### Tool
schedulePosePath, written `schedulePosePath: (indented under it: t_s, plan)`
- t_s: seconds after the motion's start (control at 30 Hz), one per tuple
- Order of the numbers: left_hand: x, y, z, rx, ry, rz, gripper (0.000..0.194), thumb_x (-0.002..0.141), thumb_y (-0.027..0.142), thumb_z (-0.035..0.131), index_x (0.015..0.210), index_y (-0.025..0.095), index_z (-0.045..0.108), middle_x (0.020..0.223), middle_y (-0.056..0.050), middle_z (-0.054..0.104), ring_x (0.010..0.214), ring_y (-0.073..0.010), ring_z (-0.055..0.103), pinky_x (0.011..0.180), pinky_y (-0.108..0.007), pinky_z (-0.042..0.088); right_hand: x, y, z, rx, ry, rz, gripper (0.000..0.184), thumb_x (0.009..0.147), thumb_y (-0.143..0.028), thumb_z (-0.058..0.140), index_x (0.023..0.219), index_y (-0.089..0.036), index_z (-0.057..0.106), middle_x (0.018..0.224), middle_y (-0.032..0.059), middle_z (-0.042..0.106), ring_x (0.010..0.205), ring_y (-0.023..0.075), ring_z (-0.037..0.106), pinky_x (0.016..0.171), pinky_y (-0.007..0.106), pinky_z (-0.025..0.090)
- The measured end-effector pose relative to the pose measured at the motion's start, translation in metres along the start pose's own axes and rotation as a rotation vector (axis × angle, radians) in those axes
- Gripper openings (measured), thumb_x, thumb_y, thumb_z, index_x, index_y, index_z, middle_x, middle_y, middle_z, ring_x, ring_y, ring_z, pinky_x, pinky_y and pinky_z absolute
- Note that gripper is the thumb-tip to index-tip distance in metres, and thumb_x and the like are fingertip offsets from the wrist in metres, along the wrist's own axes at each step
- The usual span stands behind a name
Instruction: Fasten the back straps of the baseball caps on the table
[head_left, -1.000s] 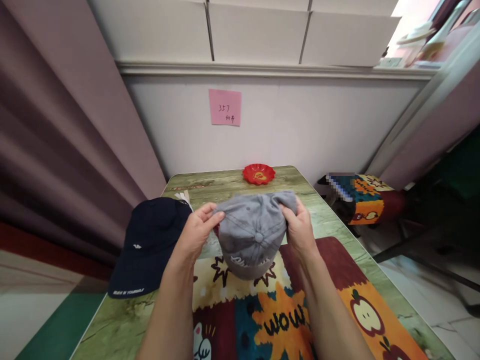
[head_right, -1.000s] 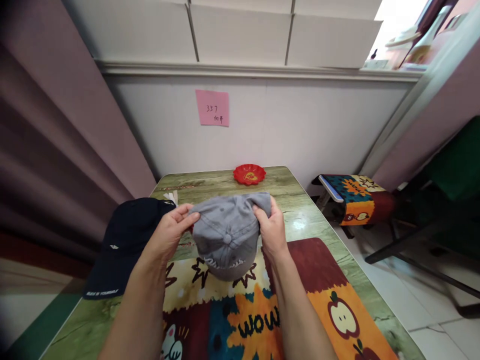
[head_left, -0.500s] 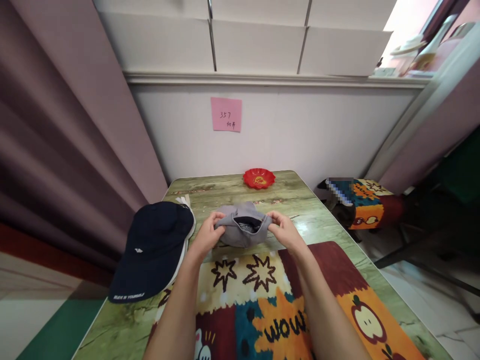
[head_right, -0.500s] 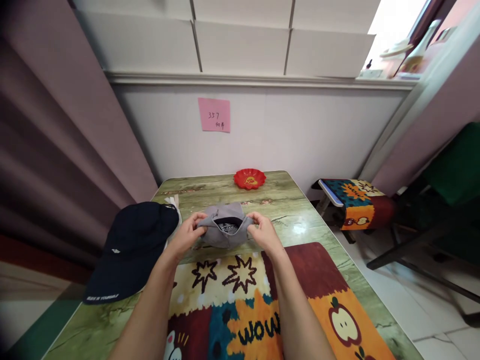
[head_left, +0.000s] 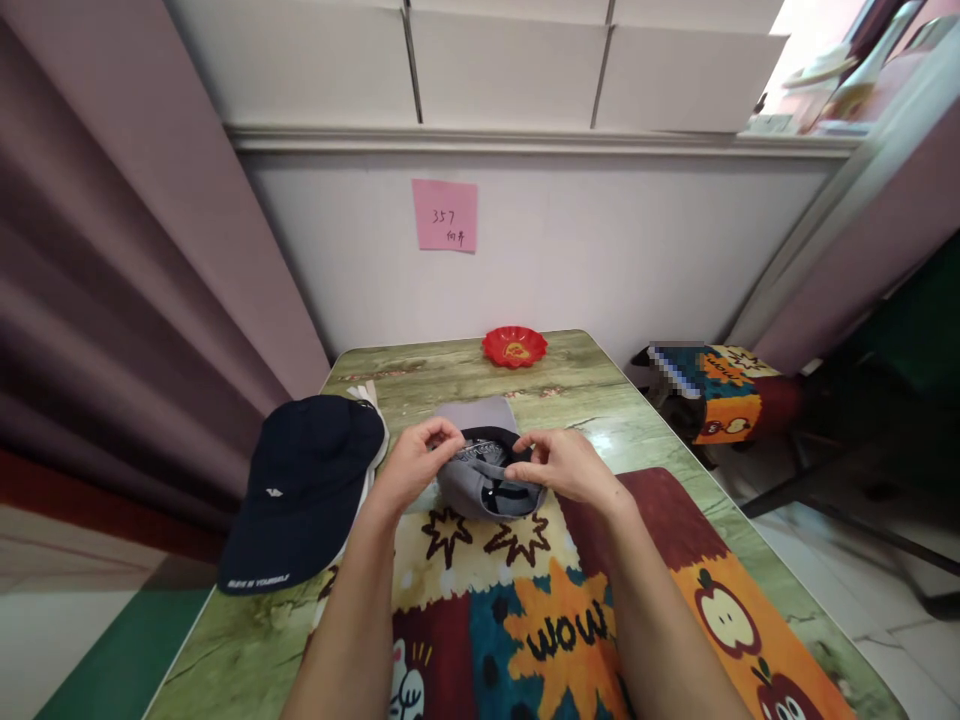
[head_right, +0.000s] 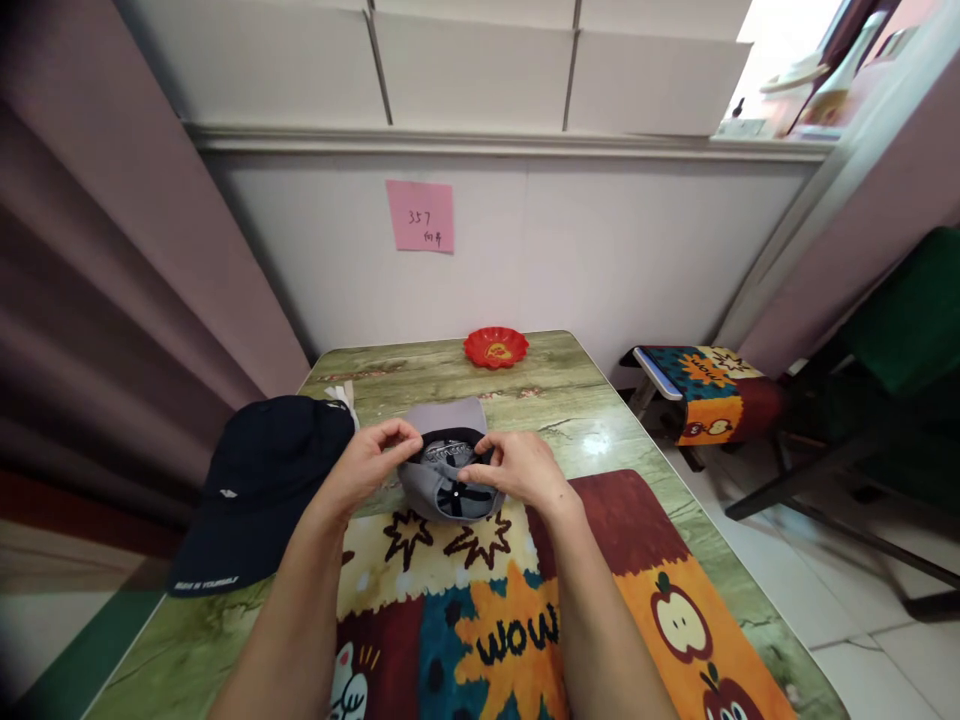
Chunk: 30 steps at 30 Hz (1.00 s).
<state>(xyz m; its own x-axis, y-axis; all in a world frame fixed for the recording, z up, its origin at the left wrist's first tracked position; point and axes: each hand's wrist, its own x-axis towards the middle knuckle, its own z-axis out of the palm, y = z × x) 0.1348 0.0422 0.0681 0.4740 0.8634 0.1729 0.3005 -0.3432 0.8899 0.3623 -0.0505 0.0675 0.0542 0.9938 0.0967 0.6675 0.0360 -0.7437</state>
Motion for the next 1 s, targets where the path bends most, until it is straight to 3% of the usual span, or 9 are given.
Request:
schedulePosePath:
  t_s: [0.1, 0.23, 0.33, 0.43, 0.53, 0.63, 0.77, 0.87, 1.0]
  plan:
    - [-0.007, 0.011, -0.012, 0.184, 0.137, 0.053, 0.020, 0.081, 0.038, 0.062, 0.080, 0.019, 0.067, 0.072, -0.001, 0.065, 0.066, -0.0163, 0.058, 0.063, -0.027, 0.044, -0.002, -0.006, -0.002, -0.106, 0.074, -0.028, 0.028, 0.079, -0.049, 0.072, 0.095, -0.027, 0.076, 0.081, 0.0017, 0.075, 0.076, 0.0211, 0.067, 0.067, 0.030, 0.040]
    - [-0.014, 0.028, -0.012, 0.402, 0.053, 0.135, 0.014, 0.084, 0.035, 0.061, 0.085, 0.022, 0.068, 0.077, -0.002, 0.068, 0.070, -0.0183, 0.062, 0.066, -0.029, 0.045, 0.002, -0.016, 0.008, -0.111, 0.178, -0.153, 0.018, 0.090, -0.035, 0.062, 0.100, -0.025, 0.073, 0.105, 0.0052, 0.073, 0.099, 0.0230, 0.065, 0.084, 0.033, 0.044]
    - [-0.016, 0.029, 0.006, 0.422, -0.085, 0.149, 0.014, 0.086, 0.027, 0.055, 0.090, 0.022, 0.068, 0.086, -0.004, 0.071, 0.079, -0.0201, 0.065, 0.074, -0.030, 0.047, 0.006, -0.020, 0.023, -0.095, 0.097, -0.234, 0.018, 0.093, -0.023, 0.055, 0.100, -0.023, 0.071, 0.104, 0.0063, 0.071, 0.095, 0.0198, 0.064, 0.083, 0.030, 0.044]
    - [-0.020, 0.016, 0.029, 0.551, -0.244, 0.042, 0.022, 0.080, 0.027, 0.060, 0.100, 0.022, 0.068, 0.101, -0.008, 0.072, 0.100, -0.0284, 0.065, 0.093, -0.041, 0.045, 0.005, -0.021, 0.033, -0.212, -0.060, -0.189, 0.018, 0.090, -0.018, 0.054, 0.097, -0.020, 0.071, 0.098, 0.0085, 0.071, 0.091, 0.0204, 0.065, 0.079, 0.029, 0.043]
    - [-0.029, 0.003, 0.042, 0.718, -0.357, -0.140, 0.036, 0.071, 0.043, 0.072, 0.101, 0.024, 0.069, 0.105, -0.012, 0.071, 0.114, -0.0394, 0.059, 0.107, -0.063, 0.028, 0.001, -0.021, 0.036, -0.349, -0.173, -0.107, 0.016, 0.086, -0.026, 0.062, 0.097, -0.020, 0.072, 0.092, 0.0097, 0.073, 0.088, 0.0241, 0.067, 0.073, 0.030, 0.042]
    - [-0.034, -0.001, 0.045, 0.829, -0.351, -0.200, 0.033, 0.067, 0.043, 0.074, 0.091, 0.021, 0.070, 0.101, -0.015, 0.071, 0.114, -0.0421, 0.056, 0.108, -0.072, 0.014, 0.000, -0.021, 0.036, -0.459, -0.209, -0.055, 0.031, 0.076, -0.040, 0.074, 0.102, -0.021, 0.073, 0.091, 0.0123, 0.075, 0.086, 0.0296, 0.069, 0.069, 0.032, 0.042]
    - [-0.032, 0.002, 0.039, 0.926, -0.331, -0.202, 0.008, 0.063, 0.020, 0.070, 0.070, 0.020, 0.067, 0.090, -0.015, 0.071, 0.107, -0.0398, 0.057, 0.105, -0.067, 0.022, 0.003, -0.019, 0.039, -0.568, -0.275, 0.013, 0.025, 0.072, -0.038, 0.078, 0.089, -0.019, 0.076, 0.090, 0.0167, 0.076, 0.084, 0.0327, 0.070, 0.066, 0.034, 0.043]
    - [-0.028, 0.002, 0.032, 0.935, -0.293, -0.198, 0.013, 0.062, 0.008, 0.063, 0.062, 0.021, 0.062, 0.080, -0.010, 0.069, 0.099, -0.0345, 0.059, 0.096, -0.054, 0.033, 0.005, -0.017, 0.040, -0.554, -0.248, 0.047, 0.022, 0.080, -0.040, 0.070, 0.084, -0.019, 0.077, 0.089, 0.0165, 0.076, 0.084, 0.0310, 0.070, 0.065, 0.033, 0.042]
    - [-0.023, -0.003, 0.020, 0.775, -0.188, -0.046, 0.015, 0.072, 0.007, 0.055, 0.073, 0.022, 0.059, 0.076, -0.004, 0.066, 0.087, -0.0265, 0.059, 0.084, -0.040, 0.037, 0.008, -0.012, 0.039, -0.436, -0.154, 0.081, 0.031, 0.088, -0.048, 0.058, 0.085, -0.022, 0.075, 0.087, 0.0114, 0.076, 0.085, 0.0271, 0.070, 0.067, 0.031, 0.041]
